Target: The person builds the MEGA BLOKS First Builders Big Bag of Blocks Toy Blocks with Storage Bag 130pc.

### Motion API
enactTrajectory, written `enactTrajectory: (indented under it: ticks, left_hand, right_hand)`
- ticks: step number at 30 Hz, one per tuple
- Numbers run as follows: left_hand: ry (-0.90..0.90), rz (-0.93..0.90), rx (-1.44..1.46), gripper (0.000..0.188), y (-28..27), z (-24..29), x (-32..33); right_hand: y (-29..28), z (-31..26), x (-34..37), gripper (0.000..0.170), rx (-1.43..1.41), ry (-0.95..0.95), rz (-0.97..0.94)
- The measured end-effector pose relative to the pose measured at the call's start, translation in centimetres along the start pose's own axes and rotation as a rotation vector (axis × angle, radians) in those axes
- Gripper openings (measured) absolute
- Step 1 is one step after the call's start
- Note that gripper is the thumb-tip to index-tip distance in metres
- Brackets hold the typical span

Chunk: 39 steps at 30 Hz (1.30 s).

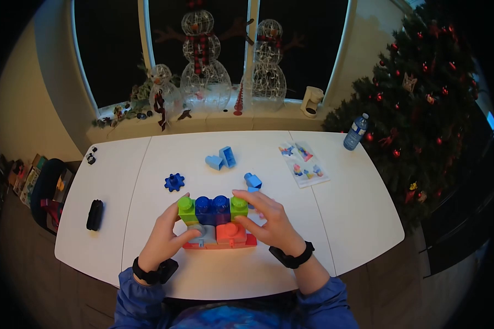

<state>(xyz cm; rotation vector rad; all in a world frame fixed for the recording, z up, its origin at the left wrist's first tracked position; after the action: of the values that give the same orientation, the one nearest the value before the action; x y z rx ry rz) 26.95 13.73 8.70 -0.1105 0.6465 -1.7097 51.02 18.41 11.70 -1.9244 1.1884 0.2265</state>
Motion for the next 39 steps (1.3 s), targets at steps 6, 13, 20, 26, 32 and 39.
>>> enactTrajectory:
  ticks: [6,13,20,26,32,39]
  left_hand:
    - [0.004,-0.029,0.094,0.087,0.6,-0.1,-0.1]
    - [0.008,-0.007,0.063,0.084,0.7,-0.5,0.1]
    - [-0.037,-0.027,0.082,0.083,0.8,-1.0,0.1]
    - [-0.035,-0.031,0.072,0.084,0.8,-1.2,0.1]
    - [-0.020,-0.033,0.065,0.085,0.8,-1.2,0.2]
    - [-0.011,-0.040,0.064,0.086,0.9,-1.2,0.1]
  right_hand:
    - [-0.1,-0.1,-0.2,0.055,-0.002,-0.034,0.002]
    - [-0.8,-0.1,-0.7,0.050,-0.066,0.033,-0.151]
    - [-1.6,5.6,-4.2,0.045,0.374,-0.034,-0.366]
    - [3.3,9.1,-2.7,0.068,0.716,-0.031,-0.715]
    - [3.0,9.9,-2.7,0.065,0.742,0.027,-0.707]
    - [-3.6,3.1,-6.7,0.041,0.159,0.030,0.078]
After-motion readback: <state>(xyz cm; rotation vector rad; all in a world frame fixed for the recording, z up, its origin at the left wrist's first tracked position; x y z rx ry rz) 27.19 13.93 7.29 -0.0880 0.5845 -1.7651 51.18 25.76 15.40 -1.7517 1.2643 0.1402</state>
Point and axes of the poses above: each hand's wrist, its own x-axis away from the middle knuckle, its own y-axis out of the palm, z = x × y, the point moved 7 cm from there along -x, towards the middle knuckle, and after that the axes turned 6 degrees about -z, right-handed, at the moved point
